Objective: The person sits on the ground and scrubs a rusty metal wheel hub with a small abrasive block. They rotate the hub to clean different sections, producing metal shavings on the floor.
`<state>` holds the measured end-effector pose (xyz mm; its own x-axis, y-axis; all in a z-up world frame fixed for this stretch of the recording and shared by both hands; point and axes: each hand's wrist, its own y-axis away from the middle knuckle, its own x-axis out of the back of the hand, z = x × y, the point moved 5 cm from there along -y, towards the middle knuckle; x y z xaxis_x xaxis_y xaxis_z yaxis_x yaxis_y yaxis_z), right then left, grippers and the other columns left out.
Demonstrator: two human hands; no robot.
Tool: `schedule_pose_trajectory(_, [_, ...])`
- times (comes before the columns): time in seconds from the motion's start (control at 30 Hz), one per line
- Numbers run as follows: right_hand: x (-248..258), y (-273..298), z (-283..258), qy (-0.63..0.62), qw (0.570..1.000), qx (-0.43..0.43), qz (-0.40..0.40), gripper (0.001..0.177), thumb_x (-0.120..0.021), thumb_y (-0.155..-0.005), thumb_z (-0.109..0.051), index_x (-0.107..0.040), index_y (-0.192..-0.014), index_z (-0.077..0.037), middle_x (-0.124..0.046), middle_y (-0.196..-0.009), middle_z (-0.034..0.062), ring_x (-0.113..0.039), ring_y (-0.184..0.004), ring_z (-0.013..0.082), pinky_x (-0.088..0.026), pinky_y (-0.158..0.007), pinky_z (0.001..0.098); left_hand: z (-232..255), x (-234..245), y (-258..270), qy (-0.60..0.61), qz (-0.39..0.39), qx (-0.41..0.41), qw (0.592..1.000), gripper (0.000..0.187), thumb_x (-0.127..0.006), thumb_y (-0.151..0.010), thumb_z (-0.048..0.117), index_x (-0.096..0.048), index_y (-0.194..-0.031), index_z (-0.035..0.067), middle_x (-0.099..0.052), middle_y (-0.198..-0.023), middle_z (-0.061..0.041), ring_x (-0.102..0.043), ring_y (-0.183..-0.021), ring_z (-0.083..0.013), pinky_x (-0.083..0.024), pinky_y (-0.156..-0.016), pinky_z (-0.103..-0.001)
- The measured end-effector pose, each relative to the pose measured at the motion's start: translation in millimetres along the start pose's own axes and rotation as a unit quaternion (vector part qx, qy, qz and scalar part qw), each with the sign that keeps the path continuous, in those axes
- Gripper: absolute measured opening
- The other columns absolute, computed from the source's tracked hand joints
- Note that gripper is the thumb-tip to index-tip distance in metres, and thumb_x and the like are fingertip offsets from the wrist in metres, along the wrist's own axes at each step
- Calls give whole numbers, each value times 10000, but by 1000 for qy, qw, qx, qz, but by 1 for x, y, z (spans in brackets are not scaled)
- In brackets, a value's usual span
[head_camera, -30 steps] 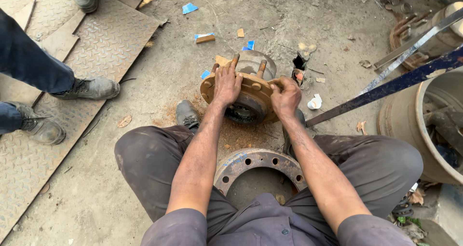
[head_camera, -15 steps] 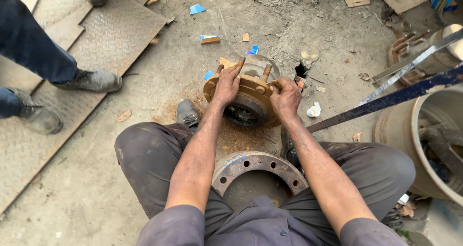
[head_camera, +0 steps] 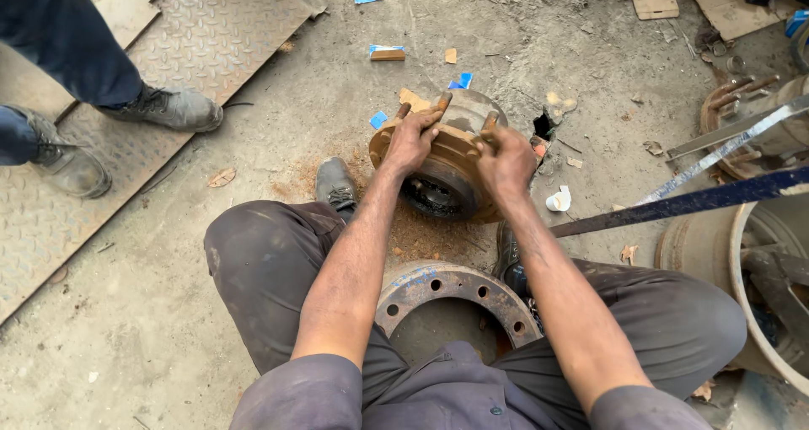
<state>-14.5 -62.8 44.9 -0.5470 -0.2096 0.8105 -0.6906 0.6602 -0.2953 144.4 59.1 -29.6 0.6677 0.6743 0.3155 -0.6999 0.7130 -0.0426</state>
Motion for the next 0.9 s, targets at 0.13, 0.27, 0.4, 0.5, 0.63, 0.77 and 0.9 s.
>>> schedule_pose_trajectory(0.13, [-6,-7,-8,56,998,29,1,92,-777,-910,-73,-791,-986,-124,-753,-912,61,-646,-748,124,-553,-611,319,-1,-4,-3,25,-7,19,999,399,-642,-970,141,-646,-1369,122,-565,-1506,-82,-555,-1365,-243,-454,-1167,-416])
schedule_pose_trajectory(0.27, [-28,-33,-30,91,993,72,-33,51,-806,-884,-94,-790,-920,-127,-740,-900,57,-642,-759,154,-556,-635,345,0,-1,-2,9,14,-3,1000,400,-659,-972,135,-651,-1371,122,-611,-1468,-92,-587,-1338,-245,-455,-1162,-423])
schedule_pose_trajectory(0.4, [-21,-25,-23,95,984,151,4,95,-827,-845,-105,-804,-932,-135,-748,-913,67,-649,-809,166,-553,-662,378,0,2,1,4,16,14,1000,393,-672,-970,146,-657,-1363,127,-646,-1423,-89,-618,-1297,-242,-474,-1139,-421])
schedule_pose_trajectory(0.5, [-8,-7,3,48,998,52,-3,62,-791,-918,-103,-796,-972,-132,-756,-912,58,-654,-756,157,-544,-659,343,5,6,6,-26,36,-1,999,397,-694,-983,157,-664,-1377,121,-660,-1422,-101,-620,-1322,-258,-472,-1164,-428])
schedule_pose_trajectory(0.63, [20,17,27,16,1000,-19,-7,100,-775,-927,-112,-788,-1024,-131,-789,-892,41,-693,-716,149,-524,-710,380,19,-4,18,-64,-7,48,997,594,-653,-982,151,-482,-1551,140,-645,-1372,-156,-632,-1301,-284,-518,-1170,-389])
schedule_pose_trajectory(0.77, [31,19,20,42,999,-8,-1,125,-828,-874,-150,-813,-997,-138,-821,-827,52,-723,-699,160,-515,-810,418,75,-28,32,-239,35,-203,949,730,-723,-847,36,-415,-1508,70,-446,-1551,-236,-439,-1423,-373,-324,-1199,-471])
schedule_pose_trajectory(0.9, [41,18,8,5,999,-27,-18,209,-817,-851,-125,-806,-1059,-139,-798,-963,66,-728,-759,184,-567,-760,428,104,-62,50,-272,-19,-252,929,779,-668,-798,-90,-447,-1515,118,-533,-1505,-164,-495,-1397,-312,-338,-1224,-454])
